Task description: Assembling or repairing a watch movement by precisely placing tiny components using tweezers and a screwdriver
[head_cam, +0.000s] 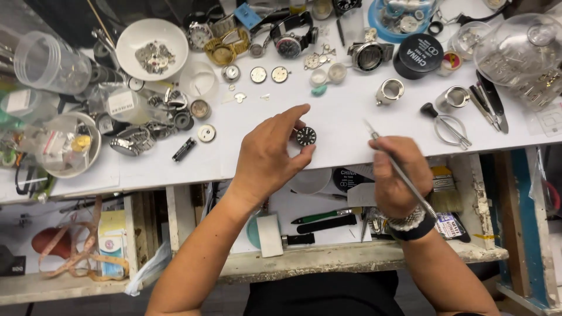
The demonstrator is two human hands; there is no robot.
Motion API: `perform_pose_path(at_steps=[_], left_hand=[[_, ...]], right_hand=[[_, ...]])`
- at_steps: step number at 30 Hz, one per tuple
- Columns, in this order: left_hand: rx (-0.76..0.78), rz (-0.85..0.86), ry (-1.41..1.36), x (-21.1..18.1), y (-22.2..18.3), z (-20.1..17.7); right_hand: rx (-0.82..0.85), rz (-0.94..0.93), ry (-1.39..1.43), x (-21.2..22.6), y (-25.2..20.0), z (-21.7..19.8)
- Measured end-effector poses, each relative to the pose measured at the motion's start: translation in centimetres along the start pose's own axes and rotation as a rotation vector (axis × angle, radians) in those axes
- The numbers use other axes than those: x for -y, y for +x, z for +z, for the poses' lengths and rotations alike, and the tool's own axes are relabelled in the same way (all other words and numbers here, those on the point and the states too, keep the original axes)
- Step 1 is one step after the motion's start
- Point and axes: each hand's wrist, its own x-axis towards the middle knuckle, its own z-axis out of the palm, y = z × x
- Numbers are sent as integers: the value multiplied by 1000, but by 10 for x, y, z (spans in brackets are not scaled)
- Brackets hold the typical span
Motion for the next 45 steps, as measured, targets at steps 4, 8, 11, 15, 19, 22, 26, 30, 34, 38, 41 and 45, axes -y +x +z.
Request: perform_pose_path(at_steps=[4,8,11,15,19,22,26,30,34,38,41,45], left_hand=[[-59,-74,-209,9,-3,4],[-111,-239,-468,9,-2,-3],[-134,-401,-728,16,-6,-3],[-134,-515,-1123,24,-13,6],[-155,-653,-1572,26,-16,9],[-131,-649,-1615,24,-15,7],[-86,-606,-1519,21,-15,6],[-87,-562,-1502,16,-13,6],[-94,-508,-1398,10,-14,6],[-84,-436,-1202,1,-12,4],[-110,-417,-1113,-3,-15,8],[-117,-398,-1029,-5,-17,12]], right_hand=[[116,-64,-23,35,13,19],[206,-93,-82,54,25,28],[186,-73,-53,52,24,27],[165,5,-13,54,22,28],[165,97,37,53,18,24],[140,148,61,52,14,25],[78,234,156,57,12,31],[72,211,158,69,23,44],[110,163,169,74,38,55],[182,172,113,77,52,62],[184,251,133,77,52,65],[197,292,116,70,44,65]])
